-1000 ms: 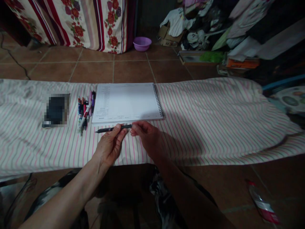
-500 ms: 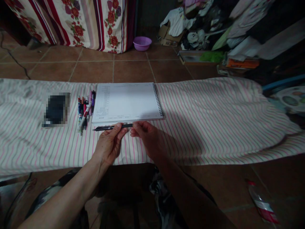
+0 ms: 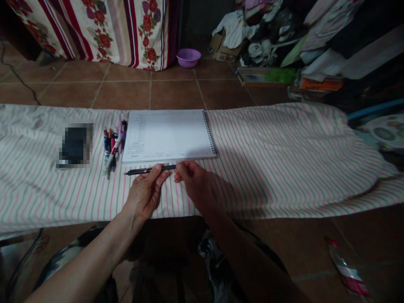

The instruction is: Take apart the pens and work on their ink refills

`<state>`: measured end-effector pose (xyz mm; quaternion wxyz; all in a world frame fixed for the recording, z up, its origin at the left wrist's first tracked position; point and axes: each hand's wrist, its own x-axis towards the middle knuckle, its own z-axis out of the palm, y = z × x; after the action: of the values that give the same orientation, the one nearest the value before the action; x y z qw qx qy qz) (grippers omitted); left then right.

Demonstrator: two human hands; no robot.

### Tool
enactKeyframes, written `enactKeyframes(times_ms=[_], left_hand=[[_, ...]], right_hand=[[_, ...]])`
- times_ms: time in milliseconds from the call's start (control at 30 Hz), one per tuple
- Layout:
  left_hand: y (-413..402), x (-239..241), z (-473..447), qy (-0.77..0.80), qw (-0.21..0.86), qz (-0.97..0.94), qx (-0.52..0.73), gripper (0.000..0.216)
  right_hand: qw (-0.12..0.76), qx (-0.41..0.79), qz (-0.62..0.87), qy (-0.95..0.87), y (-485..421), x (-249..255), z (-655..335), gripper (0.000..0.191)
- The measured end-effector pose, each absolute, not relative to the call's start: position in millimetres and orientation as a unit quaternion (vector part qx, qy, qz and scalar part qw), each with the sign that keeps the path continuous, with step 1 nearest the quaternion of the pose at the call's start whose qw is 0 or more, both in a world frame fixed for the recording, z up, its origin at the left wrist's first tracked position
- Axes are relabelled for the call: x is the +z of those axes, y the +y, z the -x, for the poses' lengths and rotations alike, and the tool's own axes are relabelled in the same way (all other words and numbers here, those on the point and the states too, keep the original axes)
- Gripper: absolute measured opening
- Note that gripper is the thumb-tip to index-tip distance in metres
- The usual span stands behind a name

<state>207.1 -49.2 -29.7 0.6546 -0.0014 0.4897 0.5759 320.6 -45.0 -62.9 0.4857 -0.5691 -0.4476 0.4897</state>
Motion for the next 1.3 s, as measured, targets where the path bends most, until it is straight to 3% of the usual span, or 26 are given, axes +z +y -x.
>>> enactKeyframes(times_ms=[133, 433, 800, 1300], left_hand=[[-49, -35, -207, 0.486, 0.649, -0.021, 0.585, 0.016], [-45, -29, -204, 0.483, 0.652, 0.028, 0.583, 0.017], [-50, -29, -207, 0.482, 0.663, -0.007, 0.573, 0.021], [-47, -24, -205, 0.485, 0.659, 0.039, 0.573, 0.02]], right_hand=[[0.482, 0.463, 0.592, -0.451, -45, -65, -320, 0.023], [0.534, 0.574, 0.505, -0.362, -46, -61, -317, 0.022], [0.492, 0.517, 0.56, -0.421, -45, -61, -320, 0.019], [0.518, 0.532, 0.543, -0.393, -44, -57, -318, 0.016]])
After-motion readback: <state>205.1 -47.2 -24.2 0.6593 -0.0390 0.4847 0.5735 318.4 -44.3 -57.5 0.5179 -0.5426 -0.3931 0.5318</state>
